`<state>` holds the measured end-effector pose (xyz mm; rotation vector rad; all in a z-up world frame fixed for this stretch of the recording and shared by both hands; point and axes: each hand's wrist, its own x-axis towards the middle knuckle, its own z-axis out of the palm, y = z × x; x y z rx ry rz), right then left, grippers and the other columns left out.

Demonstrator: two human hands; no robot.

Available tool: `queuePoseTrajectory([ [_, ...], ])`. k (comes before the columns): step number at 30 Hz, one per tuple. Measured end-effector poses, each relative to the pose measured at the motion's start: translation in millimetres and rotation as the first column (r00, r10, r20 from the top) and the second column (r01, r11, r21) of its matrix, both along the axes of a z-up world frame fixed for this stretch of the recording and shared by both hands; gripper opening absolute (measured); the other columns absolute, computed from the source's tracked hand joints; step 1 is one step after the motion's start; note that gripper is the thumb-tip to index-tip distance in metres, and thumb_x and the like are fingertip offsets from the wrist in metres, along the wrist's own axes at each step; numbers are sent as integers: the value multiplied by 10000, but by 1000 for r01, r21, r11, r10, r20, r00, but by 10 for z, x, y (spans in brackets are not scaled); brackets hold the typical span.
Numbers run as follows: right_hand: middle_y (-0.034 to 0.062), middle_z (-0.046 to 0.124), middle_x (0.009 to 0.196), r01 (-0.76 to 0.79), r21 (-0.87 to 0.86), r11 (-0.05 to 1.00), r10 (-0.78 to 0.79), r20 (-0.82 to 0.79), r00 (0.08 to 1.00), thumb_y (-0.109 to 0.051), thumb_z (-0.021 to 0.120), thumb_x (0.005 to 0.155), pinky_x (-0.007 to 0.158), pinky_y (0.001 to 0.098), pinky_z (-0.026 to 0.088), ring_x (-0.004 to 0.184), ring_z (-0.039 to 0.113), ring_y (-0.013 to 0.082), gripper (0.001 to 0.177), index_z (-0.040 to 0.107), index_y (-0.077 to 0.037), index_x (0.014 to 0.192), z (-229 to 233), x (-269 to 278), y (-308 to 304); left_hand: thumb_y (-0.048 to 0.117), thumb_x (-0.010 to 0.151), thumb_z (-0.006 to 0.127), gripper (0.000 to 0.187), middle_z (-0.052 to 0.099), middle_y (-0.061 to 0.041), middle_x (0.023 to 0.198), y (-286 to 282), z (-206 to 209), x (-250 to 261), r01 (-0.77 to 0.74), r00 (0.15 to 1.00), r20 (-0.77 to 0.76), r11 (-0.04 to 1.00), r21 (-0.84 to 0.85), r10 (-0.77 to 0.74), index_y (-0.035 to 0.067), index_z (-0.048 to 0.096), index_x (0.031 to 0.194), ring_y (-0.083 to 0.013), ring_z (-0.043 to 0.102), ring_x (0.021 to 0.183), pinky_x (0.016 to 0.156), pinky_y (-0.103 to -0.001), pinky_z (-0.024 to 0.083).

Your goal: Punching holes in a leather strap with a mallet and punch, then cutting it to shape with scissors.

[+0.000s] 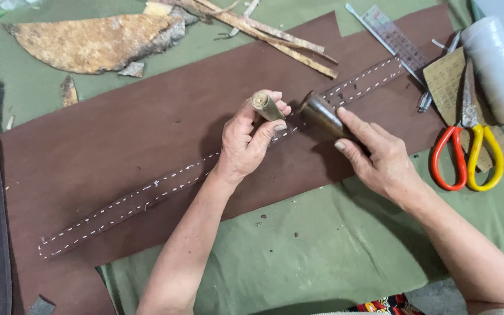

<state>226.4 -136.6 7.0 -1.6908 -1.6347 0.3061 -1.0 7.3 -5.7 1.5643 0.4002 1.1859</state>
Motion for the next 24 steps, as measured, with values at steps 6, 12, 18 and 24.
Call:
queuePoseTrajectory([
  [6, 339, 534, 1534, -261, 223, 939, 219, 197, 956, -61, 622, 1026, 1201, 440, 455, 1378, 610, 415, 557, 453, 183, 1498, 1502, -181, -74, 225, 1037, 642, 345, 723, -72, 1154, -84, 212, -61, -7, 979, -203, 1000, 16, 10, 75, 561, 1337, -184, 707, 1126, 1048, -319, 572],
  [12, -113, 442, 1606, -385, -24, 923, 246, 805, 539, -218, 568, 1065, 354, 357, 361, 726, 484, 183, 158, 653, -343, 1110, 1609, -461, 356, 203, 1032, 587, 154, 723, -61, 974, -40, 98, -94, -53, 949, -293, 972, 230, 120, 62, 646, 1044, -234, 684, 882, 787, -371, 536],
  [18, 145, 613, 1025, -176, 42, 984, 159, 262, 952, -92, 704, 1061, 779, 362, 464, 780, 554, 256, 612, 453, -109, 1619, 1454, -154, 160, -70, 973, 637, 336, 656, -111, 1183, -138, 246, -28, 4, 985, -169, 989, 147, 21, 64, 588, 1277, -203, 677, 1041, 926, -328, 700],
  [24, 209, 651, 1125, 206, -53, 977, -176, 344, 922, -69, 690, 1007, 758, 471, 520, 879, 657, 406, 609, 537, -86, 1596, 499, 477, -386, 113, 1009, 693, 332, 706, -55, 1178, -135, 198, -49, -57, 979, -184, 985, 163, 87, 115, 588, 1324, -176, 729, 1071, 1012, -324, 602],
])
